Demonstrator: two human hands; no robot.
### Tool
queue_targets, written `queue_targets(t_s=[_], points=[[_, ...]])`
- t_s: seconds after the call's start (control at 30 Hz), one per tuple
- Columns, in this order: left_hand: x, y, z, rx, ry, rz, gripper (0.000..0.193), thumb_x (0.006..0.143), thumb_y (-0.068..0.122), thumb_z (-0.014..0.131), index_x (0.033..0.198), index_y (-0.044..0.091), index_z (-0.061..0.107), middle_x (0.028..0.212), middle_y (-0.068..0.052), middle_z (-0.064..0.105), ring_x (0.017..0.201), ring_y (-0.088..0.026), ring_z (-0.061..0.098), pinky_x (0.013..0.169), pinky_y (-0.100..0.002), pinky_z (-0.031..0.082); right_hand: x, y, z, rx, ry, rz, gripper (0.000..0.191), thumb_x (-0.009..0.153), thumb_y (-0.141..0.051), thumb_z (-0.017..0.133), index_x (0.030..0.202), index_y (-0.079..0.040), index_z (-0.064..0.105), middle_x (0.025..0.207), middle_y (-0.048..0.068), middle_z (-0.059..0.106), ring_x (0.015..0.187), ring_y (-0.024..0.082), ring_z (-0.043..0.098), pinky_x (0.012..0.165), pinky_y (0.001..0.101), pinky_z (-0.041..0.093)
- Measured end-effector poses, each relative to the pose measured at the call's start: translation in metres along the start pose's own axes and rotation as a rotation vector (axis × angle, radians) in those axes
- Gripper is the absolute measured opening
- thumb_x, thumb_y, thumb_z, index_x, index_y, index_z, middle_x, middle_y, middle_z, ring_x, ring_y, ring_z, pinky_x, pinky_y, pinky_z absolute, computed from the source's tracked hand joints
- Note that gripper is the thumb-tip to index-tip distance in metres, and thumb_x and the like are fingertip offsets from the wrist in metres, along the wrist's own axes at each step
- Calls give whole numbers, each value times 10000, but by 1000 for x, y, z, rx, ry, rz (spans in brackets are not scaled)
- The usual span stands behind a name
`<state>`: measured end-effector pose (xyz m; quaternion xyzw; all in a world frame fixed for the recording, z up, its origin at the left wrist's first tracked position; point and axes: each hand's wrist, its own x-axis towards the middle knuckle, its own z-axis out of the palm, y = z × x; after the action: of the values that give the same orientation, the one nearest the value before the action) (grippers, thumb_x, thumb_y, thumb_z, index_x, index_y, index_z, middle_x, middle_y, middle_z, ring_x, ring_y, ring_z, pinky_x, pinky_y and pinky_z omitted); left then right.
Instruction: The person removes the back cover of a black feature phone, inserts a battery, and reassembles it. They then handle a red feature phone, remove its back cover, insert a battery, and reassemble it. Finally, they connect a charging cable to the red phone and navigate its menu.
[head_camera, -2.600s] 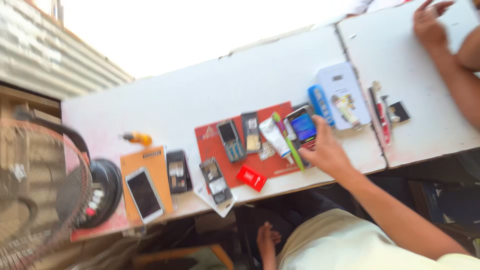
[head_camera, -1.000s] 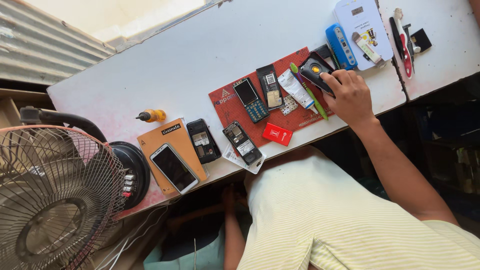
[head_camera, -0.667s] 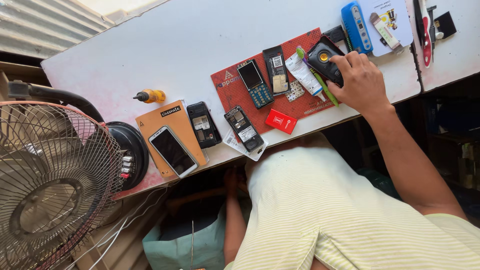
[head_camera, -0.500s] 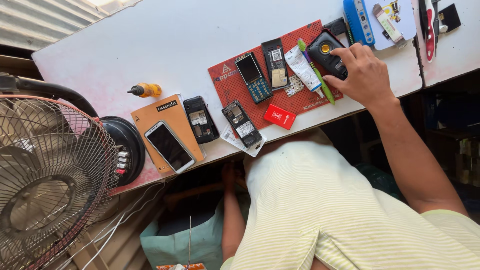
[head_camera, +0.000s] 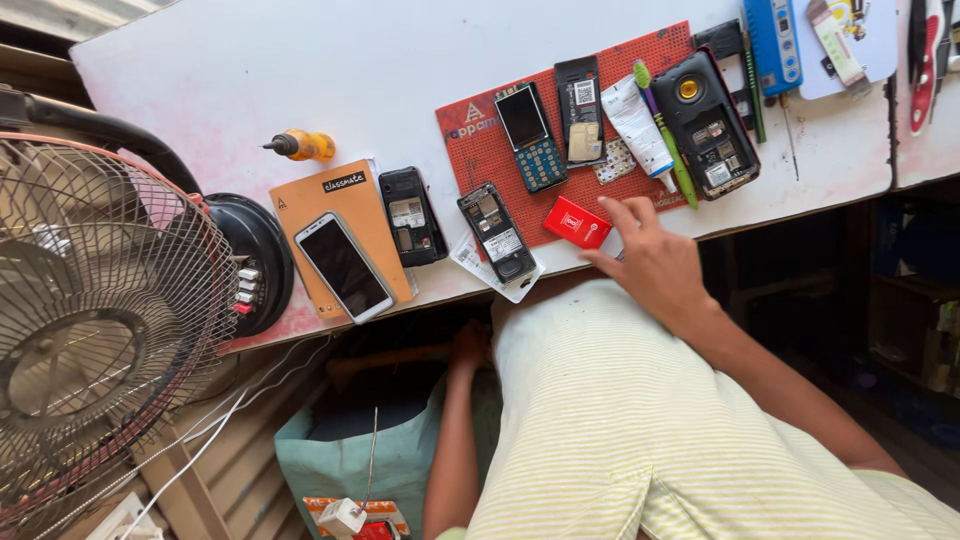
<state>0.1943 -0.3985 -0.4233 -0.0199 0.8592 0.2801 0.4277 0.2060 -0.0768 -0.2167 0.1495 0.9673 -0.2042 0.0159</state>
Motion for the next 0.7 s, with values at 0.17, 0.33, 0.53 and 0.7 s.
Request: queue_targets(t_s=[0.17,0.33,0.53,0.7], points=[[-75,74,-62,241,-46,195,217,965,242,601,1086,82,685,1055,-205,718,990,-418,660,823,-517,527,9,-2,7,38,-95,106,535,828,-378,854,1170,-36,626,1131,92,612,733,290,688,612,405,548],[-120,191,-114,-171,98,706,326,921,166,748,1221,65,669,1100,-131,716,963,-297,719,872,-388,570,9,-13,-3,408,-74,62,239,865,-178,822,1032,-62,697,984,44,699,767,256,687,673,392,537],[-140,257,-146,-39,311,1149,482,838,192,854,1263,69,662,1241,-81,662,1179,-284,638,1014,-421,523,-13,-32,-67,684,79,-155,256,775,-36,854,1002,-66,738,977,54,673,772,146,668,672,276,537],[-146,267,-145,-139,309,1259,313,877,132,840,1154,117,695,1178,-20,710,1145,-227,691,968,-357,542,-16,-48,-99,727,157,-353,357,725,-45,897,1048,-92,750,978,44,665,821,131,670,694,265,549]])
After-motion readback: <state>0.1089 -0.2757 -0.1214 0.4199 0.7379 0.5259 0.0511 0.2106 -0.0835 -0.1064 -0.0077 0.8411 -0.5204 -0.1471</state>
